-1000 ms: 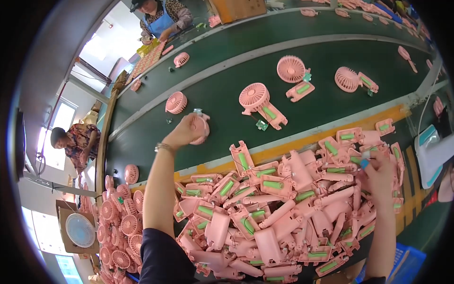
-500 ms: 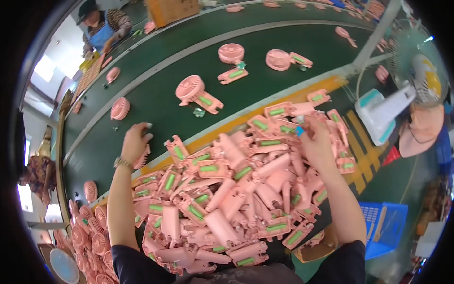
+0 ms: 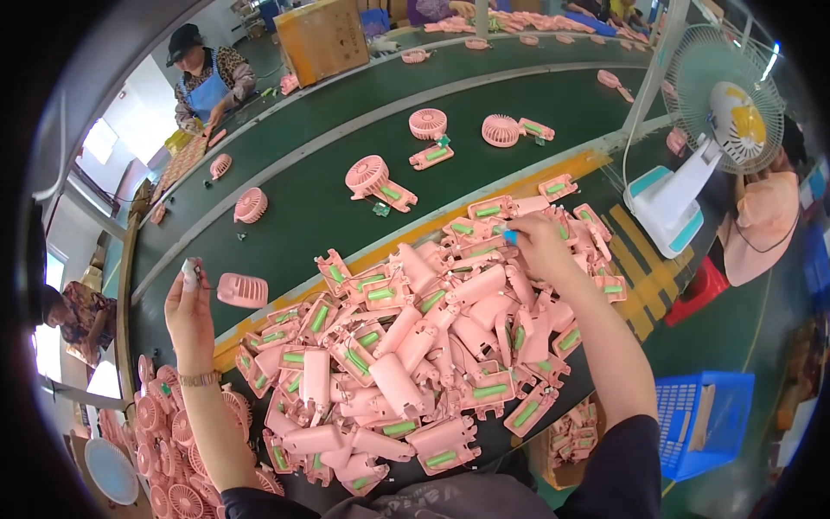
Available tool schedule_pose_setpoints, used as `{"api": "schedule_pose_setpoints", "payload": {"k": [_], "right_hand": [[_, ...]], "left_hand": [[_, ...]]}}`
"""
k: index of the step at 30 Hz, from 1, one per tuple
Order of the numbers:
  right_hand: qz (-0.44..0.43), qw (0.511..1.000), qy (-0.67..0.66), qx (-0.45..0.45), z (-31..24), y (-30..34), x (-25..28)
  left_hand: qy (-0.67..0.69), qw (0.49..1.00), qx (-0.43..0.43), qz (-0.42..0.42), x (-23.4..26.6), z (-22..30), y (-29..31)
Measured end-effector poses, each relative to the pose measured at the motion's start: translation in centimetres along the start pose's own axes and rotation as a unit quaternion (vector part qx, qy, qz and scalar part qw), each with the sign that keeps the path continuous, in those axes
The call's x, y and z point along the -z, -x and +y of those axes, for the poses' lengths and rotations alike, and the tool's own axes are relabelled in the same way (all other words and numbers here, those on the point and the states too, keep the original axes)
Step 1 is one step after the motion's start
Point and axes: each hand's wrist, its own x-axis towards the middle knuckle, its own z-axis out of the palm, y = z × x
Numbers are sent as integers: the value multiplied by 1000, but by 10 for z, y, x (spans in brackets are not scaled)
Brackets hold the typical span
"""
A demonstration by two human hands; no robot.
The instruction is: The person empties a box of mini fan components onto the table, connects the wires and circuit boards into the fan casing parts by hand, and places the fan pieces onto the conveyor belt.
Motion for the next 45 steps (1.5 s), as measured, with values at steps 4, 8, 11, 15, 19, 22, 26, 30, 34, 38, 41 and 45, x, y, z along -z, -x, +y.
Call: {"api": "schedule_pose_setpoints", "payload": {"k": [4,8,11,15,19,22,26,30,34,38,41,45], "right_hand": [[117,959,-248,-67,-7,13,12],[96,956,-272,-57,-88,19,38],[52,952,-286,-98,-135,41,40],[-66,894,-440,-46,-198,88,24],[-162,835,-525,-20,-241,119,4],[-183,808,-558,-38,-260,132,-5],[-200,786,-584,-49,-275,138,-8],[-265,773,-563,-123,-276,138,-3],[-222,818,-527,-67,-273,139,-11],[-199,842,-501,-19,-277,135,-11],[-238,817,-521,-59,-273,135,-11],[-194,811,-547,-77,-287,136,-5]], "left_hand": [[-124,991,-45,-32,-19,41,50],[-155,985,-37,-59,-44,71,107],[-170,979,-42,-106,-56,64,136],[-304,916,-174,-197,-73,54,160],[-308,902,-155,-262,-94,55,189],[-288,905,-180,-257,-93,47,201],[-330,892,-179,-253,-81,48,204],[-359,879,-196,-244,-72,50,204],[-349,864,-207,-298,-70,45,209],[-354,864,-205,-294,-66,41,205],[-358,866,-209,-278,-67,41,205],[-340,887,-130,-286,-63,42,204]]}}
